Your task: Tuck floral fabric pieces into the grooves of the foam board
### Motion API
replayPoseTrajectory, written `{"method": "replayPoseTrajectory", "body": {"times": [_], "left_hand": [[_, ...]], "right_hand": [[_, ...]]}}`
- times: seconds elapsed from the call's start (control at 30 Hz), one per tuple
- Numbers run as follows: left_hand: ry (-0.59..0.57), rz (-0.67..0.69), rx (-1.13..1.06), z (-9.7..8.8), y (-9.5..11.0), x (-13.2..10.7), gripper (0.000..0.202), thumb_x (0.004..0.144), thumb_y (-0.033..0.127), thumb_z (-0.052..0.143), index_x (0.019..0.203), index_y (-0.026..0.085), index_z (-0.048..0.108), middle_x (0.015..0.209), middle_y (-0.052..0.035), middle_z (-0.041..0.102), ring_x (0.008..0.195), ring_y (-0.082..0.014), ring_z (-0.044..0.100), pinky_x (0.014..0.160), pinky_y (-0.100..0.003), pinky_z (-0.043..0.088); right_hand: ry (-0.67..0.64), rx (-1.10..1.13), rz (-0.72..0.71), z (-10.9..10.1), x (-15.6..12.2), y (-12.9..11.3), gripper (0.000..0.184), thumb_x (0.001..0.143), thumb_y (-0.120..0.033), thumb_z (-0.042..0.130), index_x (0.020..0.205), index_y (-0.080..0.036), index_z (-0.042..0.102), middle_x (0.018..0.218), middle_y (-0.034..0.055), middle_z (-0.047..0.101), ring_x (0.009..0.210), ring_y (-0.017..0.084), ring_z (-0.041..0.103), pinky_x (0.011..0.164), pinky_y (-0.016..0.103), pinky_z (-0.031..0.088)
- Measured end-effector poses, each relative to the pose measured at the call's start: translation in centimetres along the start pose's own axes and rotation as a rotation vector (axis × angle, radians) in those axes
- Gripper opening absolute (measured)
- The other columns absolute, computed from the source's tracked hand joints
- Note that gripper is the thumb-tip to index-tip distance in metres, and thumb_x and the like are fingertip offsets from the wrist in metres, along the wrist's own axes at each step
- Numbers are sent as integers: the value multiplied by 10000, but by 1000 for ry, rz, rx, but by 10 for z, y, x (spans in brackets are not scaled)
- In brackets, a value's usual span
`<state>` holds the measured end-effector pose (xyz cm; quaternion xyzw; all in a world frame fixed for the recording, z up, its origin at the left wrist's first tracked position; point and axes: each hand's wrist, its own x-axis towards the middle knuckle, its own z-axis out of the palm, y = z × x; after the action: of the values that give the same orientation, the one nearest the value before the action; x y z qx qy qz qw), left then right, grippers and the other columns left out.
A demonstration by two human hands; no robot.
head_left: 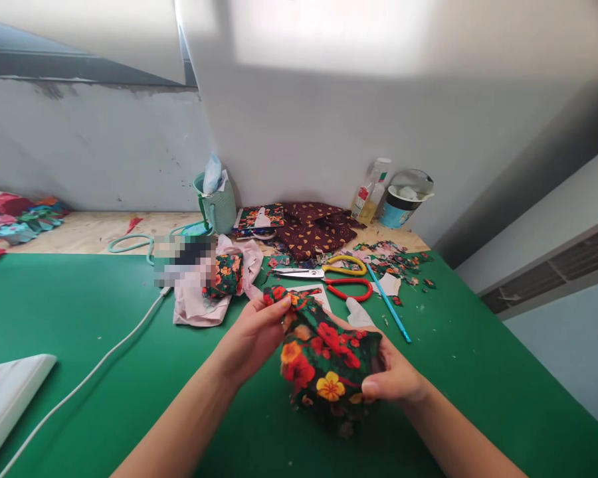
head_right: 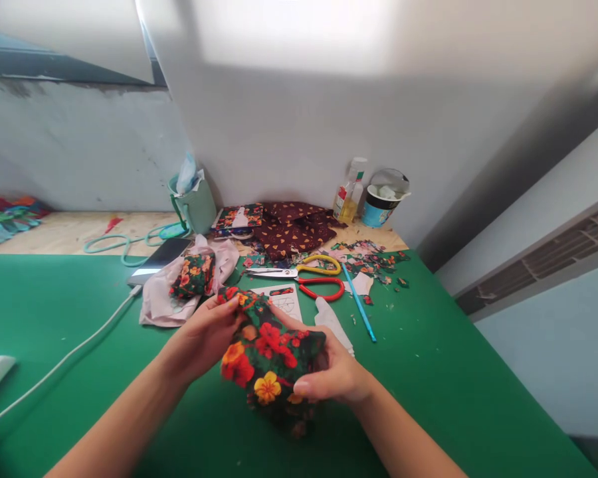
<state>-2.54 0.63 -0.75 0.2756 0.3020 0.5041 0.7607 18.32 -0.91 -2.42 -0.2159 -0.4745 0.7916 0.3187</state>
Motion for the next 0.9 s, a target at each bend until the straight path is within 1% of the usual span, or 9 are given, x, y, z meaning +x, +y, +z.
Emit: {"method": "replayPoseTrajectory", "body": {"times": [0.07,0.17,0.23,0.33,0.47,0.57,0.67,0.77,0.9], "left_hand": [[10,38,8,0,0,1,181,736,251,751,850,133,675,785,-32,697,700,-127,659,687,-220,536],[92,94,40,3,0,0,217,711,274,775,823,155,632,720,5,677,580,-104,631,551,-192,522],[155,107,82,7,1,-2,268,686,298,793,825,167,606,689,18,666,545,-112,625,509,-198,512],[165,92,150,10,0,-3,317,677,326,796,886,176,609,722,6,680,583,-138,646,514,-215,518],[55,12,260,10,-5,-5,323,752,373,731,998,177,658,827,-34,708,703,-161,670,633,-245,538],[-17,-57,359,10,-8,-6,342,802,406,675,1072,196,667,909,-44,712,802,-173,669,732,-260,527],[-35,-89,432,11,-9,-7,383,815,426,651,1134,215,648,964,-47,702,894,-187,651,746,-246,510],[6,-64,438,10,-11,-6,400,794,439,669,1117,203,647,954,-42,691,890,-180,635,737,-236,498],[56,-43,412,11,-13,-5,416,776,427,694,1108,189,612,968,-40,674,843,-164,632,721,-234,491]], "right_hand": [[-20,-62,3,0,1,-1,892,593,-396,794,1386,-196,437,1319,144,562,1218,345,517,1032,547,328],[-1,-175,-27,0,4,0,691,583,-416,820,1212,-208,622,1354,123,529,1258,332,474,1060,496,310],[10,-209,-31,0,6,2,576,587,-467,816,1085,-206,693,1322,114,553,1223,319,505,1020,455,372],[43,-115,3,0,9,8,603,659,-610,708,1103,-203,675,1159,120,642,1049,270,616,818,362,503],[129,-31,11,1,12,13,654,708,-695,599,1146,-212,635,1067,109,669,934,213,653,711,277,513],[227,-6,-32,1,13,13,612,708,-649,643,1169,-248,613,1049,78,679,907,191,661,725,269,516],[320,-9,-61,1,15,11,525,697,-500,741,1157,-279,615,1055,45,683,869,171,664,732,276,526],[428,-67,-71,0,19,10,406,649,-325,812,1023,-255,670,1018,20,696,856,156,650,706,254,523],[553,-72,-86,1,22,9,314,586,-279,846,852,-208,694,799,-11,692,702,125,621,605,221,502]]}}
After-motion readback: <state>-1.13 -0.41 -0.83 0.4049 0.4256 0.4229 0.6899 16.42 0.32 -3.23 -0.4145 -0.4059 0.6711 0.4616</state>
